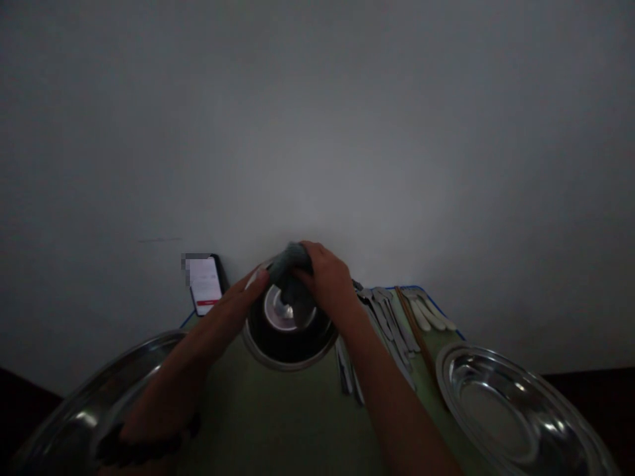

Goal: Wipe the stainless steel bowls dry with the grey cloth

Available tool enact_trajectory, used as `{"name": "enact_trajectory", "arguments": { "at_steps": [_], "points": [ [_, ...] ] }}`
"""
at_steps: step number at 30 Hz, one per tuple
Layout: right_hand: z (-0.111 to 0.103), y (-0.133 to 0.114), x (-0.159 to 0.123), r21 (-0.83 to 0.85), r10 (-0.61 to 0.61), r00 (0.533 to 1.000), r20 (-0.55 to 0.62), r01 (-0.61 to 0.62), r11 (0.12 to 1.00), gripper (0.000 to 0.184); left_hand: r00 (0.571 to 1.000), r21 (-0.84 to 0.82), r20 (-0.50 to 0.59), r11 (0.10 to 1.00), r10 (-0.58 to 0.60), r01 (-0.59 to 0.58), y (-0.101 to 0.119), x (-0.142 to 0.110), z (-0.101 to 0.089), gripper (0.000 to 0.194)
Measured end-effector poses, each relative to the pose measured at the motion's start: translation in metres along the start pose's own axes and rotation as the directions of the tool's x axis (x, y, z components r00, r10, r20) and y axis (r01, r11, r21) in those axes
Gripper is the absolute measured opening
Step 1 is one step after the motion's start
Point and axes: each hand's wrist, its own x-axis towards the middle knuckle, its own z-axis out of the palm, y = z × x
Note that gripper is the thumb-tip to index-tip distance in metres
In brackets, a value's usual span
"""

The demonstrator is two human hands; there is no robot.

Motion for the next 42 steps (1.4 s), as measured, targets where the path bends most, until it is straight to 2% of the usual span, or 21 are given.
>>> {"name": "enact_trajectory", "arguments": {
  "at_steps": [2,4,7,10,12,14,16,19,21,23,25,28,30,31,33,34,36,38,42],
  "points": [
    [0.003,0.005,0.000,0.059,0.138,0.982,-0.127,-0.131,0.990,0.038,0.998,0.008,-0.069,1.000,0.010,-0.010,0.005,0.001,0.002,0.047],
    [0.006,0.006,0.001,0.135,0.288,0.933,-0.214,-0.264,0.955,0.038,0.984,0.007,-0.175,1.000,0.028,-0.028,0.008,0.002,0.006,0.050],
    [0.012,0.002,0.001,0.224,0.436,0.864,-0.251,-0.386,0.895,0.034,0.948,-0.015,-0.312,0.997,0.065,-0.074,0.006,0.003,0.015,0.053],
    [0.019,0.001,0.001,0.269,0.484,0.845,-0.228,-0.423,0.865,0.032,0.928,-0.073,-0.361,0.989,0.092,-0.127,-0.003,0.005,0.022,0.054],
    [0.021,0.005,0.001,0.259,0.493,0.857,-0.150,-0.447,0.856,0.033,0.944,-0.110,-0.317,0.986,0.087,-0.128,-0.009,0.005,0.023,0.055],
    [0.019,0.013,0.001,0.235,0.490,0.871,-0.035,-0.469,0.851,0.033,0.968,-0.063,-0.229,0.991,0.103,-0.120,-0.012,0.005,0.021,0.061],
    [0.012,0.021,0.002,0.223,0.477,0.877,0.054,-0.476,0.851,0.029,0.976,0.094,-0.143,0.984,0.164,-0.151,-0.012,0.003,0.017,0.071],
    [-0.003,0.029,0.002,0.266,0.446,0.881,0.158,-0.473,0.840,0.022,0.934,0.391,-0.081,0.873,0.348,-0.292,-0.006,0.000,0.009,0.081],
    [-0.012,0.031,0.001,0.338,0.436,0.849,0.299,-0.522,0.783,0.020,0.874,0.510,-0.050,0.765,0.484,-0.394,0.000,-0.001,0.002,0.083],
    [-0.019,0.031,-0.001,0.403,0.430,0.791,0.435,-0.598,0.693,0.020,0.831,0.565,-0.001,0.686,0.556,-0.458,0.008,-0.001,-0.006,0.078],
    [-0.023,0.031,-0.003,0.433,0.410,0.748,0.522,-0.646,0.628,0.020,0.827,0.602,0.055,0.643,0.559,-0.474,0.015,-0.001,-0.013,0.059],
    [-0.023,0.029,-0.005,0.420,0.384,0.693,0.610,-0.694,0.585,0.019,0.848,0.616,0.108,0.635,0.518,-0.466,0.023,-0.002,-0.020,0.031],
    [-0.023,0.028,-0.004,0.402,0.405,0.661,0.631,-0.726,0.558,0.021,0.871,0.617,0.084,0.661,0.484,-0.427,0.026,-0.004,-0.023,0.029],
    [-0.023,0.027,-0.003,0.420,0.422,0.671,0.610,-0.725,0.545,0.022,0.894,0.624,0.049,0.685,0.446,-0.375,0.028,-0.005,-0.023,0.028],
    [-0.023,0.026,-0.001,0.538,0.448,0.740,0.502,-0.673,0.508,0.021,0.944,0.640,-0.070,0.740,0.323,-0.206,0.030,-0.008,-0.024,0.028],
    [-0.024,0.026,0.000,0.609,0.459,0.776,0.433,-0.627,0.486,0.021,0.955,0.642,-0.150,0.760,0.255,-0.102,0.031,-0.008,-0.024,0.030],
    [-0.027,0.026,0.003,0.721,0.479,0.817,0.322,-0.539,0.436,0.025,0.943,0.623,-0.301,0.778,0.143,0.081,0.033,-0.008,-0.024,0.035],
    [-0.031,0.026,0.004,0.764,0.477,0.828,0.293,-0.503,0.404,0.029,0.906,0.595,-0.414,0.780,0.090,0.194,0.035,-0.007,-0.025,0.039],
    [-0.032,0.025,0.004,0.755,0.438,0.852,0.288,-0.483,0.443,0.028,0.882,0.561,-0.469,0.785,0.038,0.264,0.035,-0.005,-0.029,0.041]
  ]
}}
